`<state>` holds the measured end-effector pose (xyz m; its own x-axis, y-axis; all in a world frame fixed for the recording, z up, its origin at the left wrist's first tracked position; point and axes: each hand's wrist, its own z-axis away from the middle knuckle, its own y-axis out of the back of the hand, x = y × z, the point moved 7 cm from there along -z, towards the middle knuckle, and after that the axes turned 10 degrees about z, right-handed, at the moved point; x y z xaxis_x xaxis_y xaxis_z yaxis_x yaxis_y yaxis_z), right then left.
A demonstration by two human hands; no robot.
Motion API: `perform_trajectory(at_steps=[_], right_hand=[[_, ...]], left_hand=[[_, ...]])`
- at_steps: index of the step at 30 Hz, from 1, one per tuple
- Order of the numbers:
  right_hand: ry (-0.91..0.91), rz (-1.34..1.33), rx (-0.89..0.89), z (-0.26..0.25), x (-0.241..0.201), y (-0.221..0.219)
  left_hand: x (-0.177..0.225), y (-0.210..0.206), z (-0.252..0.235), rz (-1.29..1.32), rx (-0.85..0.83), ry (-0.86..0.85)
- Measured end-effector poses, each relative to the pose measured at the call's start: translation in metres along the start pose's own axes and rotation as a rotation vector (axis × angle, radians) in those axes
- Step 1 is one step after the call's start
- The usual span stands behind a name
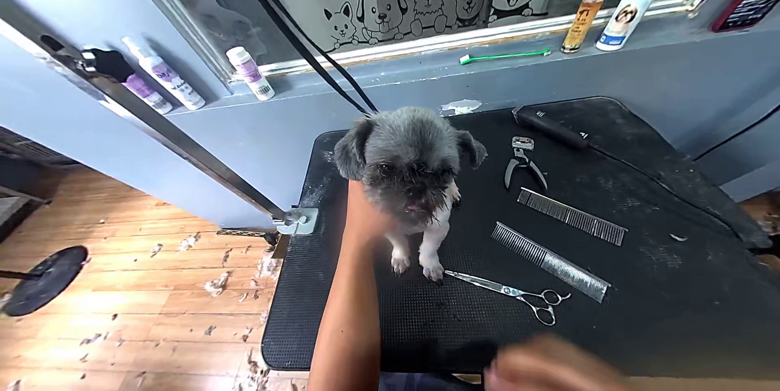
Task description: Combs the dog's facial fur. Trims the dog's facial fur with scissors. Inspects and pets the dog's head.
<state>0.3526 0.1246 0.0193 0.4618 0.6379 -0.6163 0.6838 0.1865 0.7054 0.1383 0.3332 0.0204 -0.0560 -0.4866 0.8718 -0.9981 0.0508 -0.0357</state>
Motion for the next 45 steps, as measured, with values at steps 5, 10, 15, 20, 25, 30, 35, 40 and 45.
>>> perform_trajectory(at_steps=[5,10,15,20,25,30,35,40,45], right_hand=[[-0.386,0.727,-0.129,0.03,0.13,-0.016],[-0.377,0.72,-0.239,0.045,0.153,-0.023],[-0.382,0.749,-0.26,0.034,0.147,-0.028],[-0.451,0.787,-0.356,0.023,0.145,-0.034],[-0.578,0.786,-0.428,0.019,0.151,-0.038],[-0.613,0.749,-0.321,0.021,0.154,-0.035],[-0.604,0.685,-0.281,0.029,0.155,-0.028],[-0.53,0.756,-0.304,0.032,0.153,-0.028],[-0.444,0.763,-0.32,0.034,0.143,-0.013]], left_hand=[[0.001,0.002,0.003,-0.031,0.024,-0.01],[0.003,0.001,0.004,-0.087,0.018,-0.065],[0.001,0.001,0.001,-0.082,0.011,-0.105],[0.002,0.003,0.002,-0.088,0.024,-0.112],[-0.001,0.003,0.001,-0.113,0.023,-0.116],[0.003,0.008,0.003,-0.127,0.025,-0.177],[-0.001,0.01,0.008,-0.082,0.036,-0.091],[0.001,0.006,0.009,-0.095,0.031,-0.103],[0.004,0.011,0.012,-0.071,0.056,-0.107]])
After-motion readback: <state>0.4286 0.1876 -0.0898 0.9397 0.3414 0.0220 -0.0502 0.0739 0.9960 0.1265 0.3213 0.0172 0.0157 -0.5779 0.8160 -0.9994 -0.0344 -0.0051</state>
